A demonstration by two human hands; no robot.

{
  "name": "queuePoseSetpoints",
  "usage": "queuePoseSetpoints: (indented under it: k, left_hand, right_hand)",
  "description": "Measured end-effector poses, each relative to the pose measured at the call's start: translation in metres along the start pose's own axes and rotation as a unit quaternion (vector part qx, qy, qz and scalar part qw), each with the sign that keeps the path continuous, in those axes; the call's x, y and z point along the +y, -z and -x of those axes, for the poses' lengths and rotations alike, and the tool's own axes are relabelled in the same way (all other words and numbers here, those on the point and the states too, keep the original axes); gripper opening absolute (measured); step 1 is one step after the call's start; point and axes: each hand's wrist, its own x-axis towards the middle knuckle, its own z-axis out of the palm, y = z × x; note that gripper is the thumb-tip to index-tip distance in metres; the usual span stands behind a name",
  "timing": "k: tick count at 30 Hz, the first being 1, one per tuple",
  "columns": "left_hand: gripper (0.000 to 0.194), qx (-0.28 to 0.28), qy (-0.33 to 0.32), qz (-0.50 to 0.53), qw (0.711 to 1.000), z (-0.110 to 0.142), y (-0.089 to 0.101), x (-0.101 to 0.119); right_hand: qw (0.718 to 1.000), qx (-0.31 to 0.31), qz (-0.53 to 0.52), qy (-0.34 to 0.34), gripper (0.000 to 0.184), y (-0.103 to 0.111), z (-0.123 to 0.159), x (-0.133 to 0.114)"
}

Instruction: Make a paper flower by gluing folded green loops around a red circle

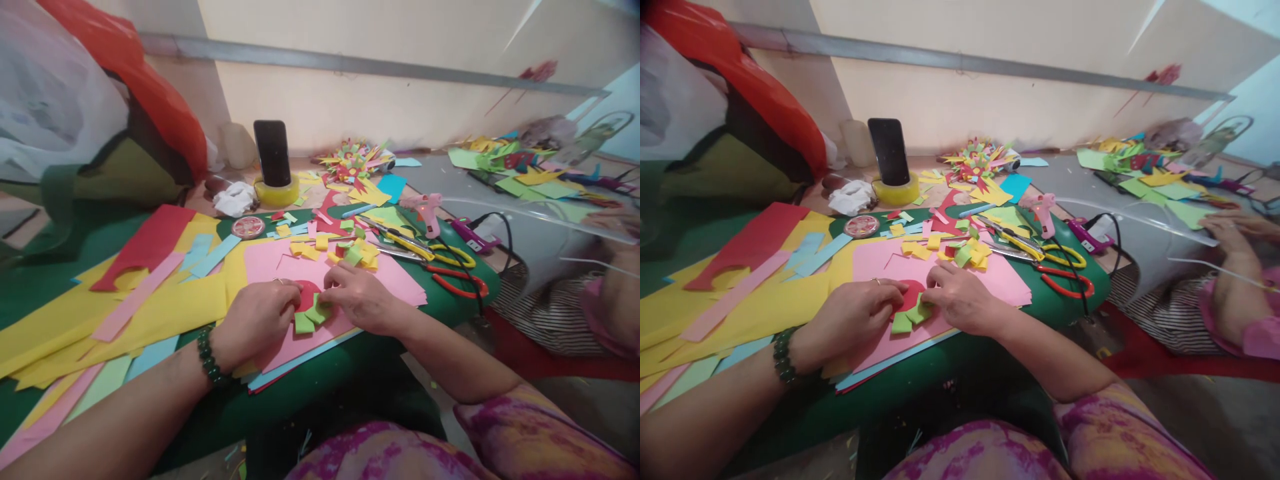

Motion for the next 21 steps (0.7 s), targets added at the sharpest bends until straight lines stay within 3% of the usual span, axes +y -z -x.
queuePoseSetpoints:
  k: [6,9,13,21]
  left_hand:
    - [0.028,0.002,-0.005,-0.002,1.000,0.001,-0.001,-0.001]
    - [0.030,0.008,-0.010,0.003,1.000,0.001,-0.001,-0.002]
    - [0.031,0.022,-0.020,0.007,1.000,0.001,0.001,0.000]
    - [0.032,0.028,-0.028,0.013,0.999,0.001,0.006,0.002]
  right_hand:
    - [0.999,0.006,-0.037,-0.025,0.025,0.002,0.000,-0.002]
    - [0.993,0.021,-0.084,-0.077,0.020,0.008,0.000,-0.002]
    - [0.983,-0.014,-0.103,-0.149,0.016,0.012,0.001,-0.004]
    - [0.988,-0.006,-0.063,-0.140,0.013,0.015,0.007,-0.021]
